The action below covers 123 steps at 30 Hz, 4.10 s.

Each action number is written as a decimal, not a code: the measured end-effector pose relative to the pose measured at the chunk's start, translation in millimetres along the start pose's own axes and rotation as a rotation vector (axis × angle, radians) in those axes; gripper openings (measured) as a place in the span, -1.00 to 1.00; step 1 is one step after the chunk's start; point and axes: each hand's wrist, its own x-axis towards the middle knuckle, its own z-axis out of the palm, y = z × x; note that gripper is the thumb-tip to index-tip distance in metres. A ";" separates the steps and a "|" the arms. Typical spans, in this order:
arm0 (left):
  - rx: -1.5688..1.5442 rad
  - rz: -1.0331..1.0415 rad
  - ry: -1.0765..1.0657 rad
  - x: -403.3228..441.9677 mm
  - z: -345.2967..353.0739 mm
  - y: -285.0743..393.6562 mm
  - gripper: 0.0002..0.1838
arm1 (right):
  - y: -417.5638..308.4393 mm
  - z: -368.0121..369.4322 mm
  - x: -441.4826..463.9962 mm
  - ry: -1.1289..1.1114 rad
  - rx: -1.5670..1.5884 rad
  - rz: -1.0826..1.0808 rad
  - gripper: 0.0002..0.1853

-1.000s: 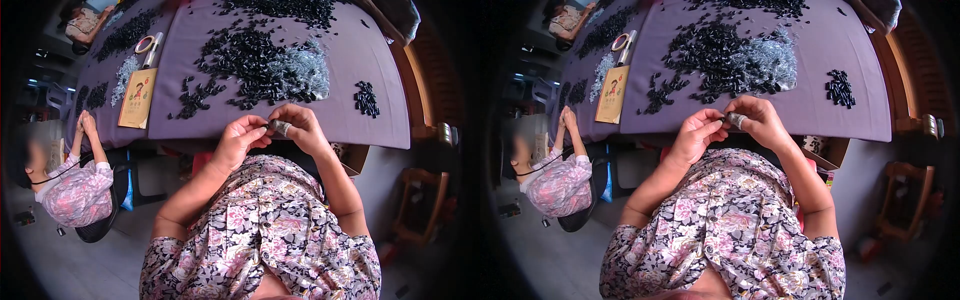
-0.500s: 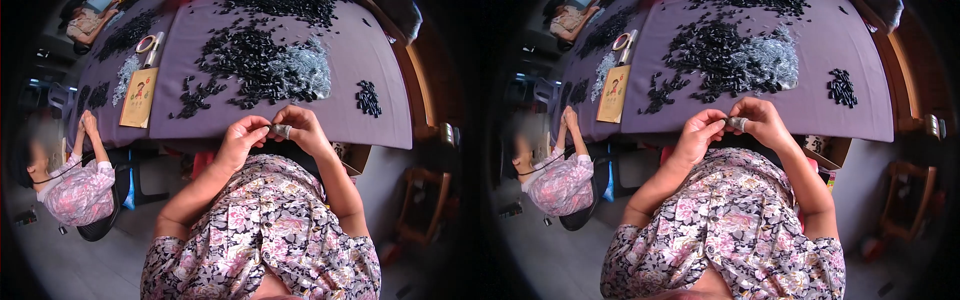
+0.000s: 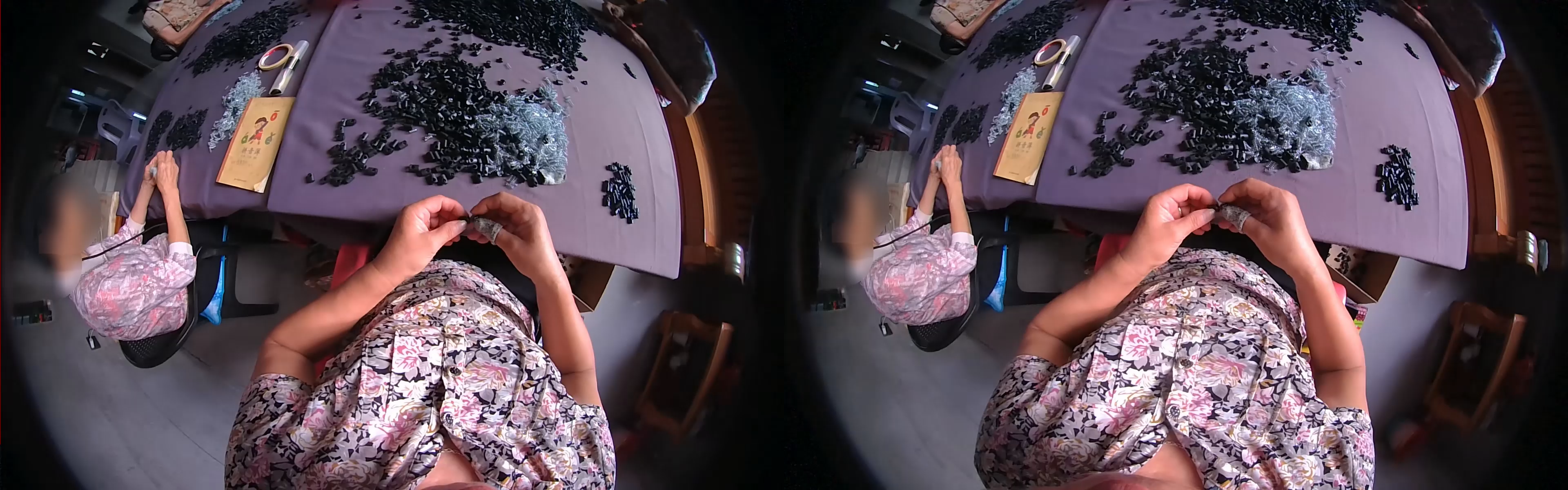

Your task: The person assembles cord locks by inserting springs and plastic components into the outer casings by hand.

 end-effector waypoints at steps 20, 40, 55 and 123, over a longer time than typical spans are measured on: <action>0.070 -0.034 -0.047 0.9 0.8 2.0 -0.83 | -1.0 -13.2 -1.7 -0.100 0.008 0.036 -0.72; 0.059 -0.008 -0.090 0.1 0.3 -0.5 -0.84 | 4.8 -10.1 0.2 -0.073 0.064 0.068 -0.83; 0.009 0.005 -0.015 1.1 8.3 -4.6 -0.85 | -6.9 -2.6 -2.2 -0.024 -0.032 0.064 -0.71; -0.118 -0.097 -0.061 11.5 8.2 -22.1 -0.78 | 21.6 14.2 5.9 0.192 -0.743 -0.482 -0.46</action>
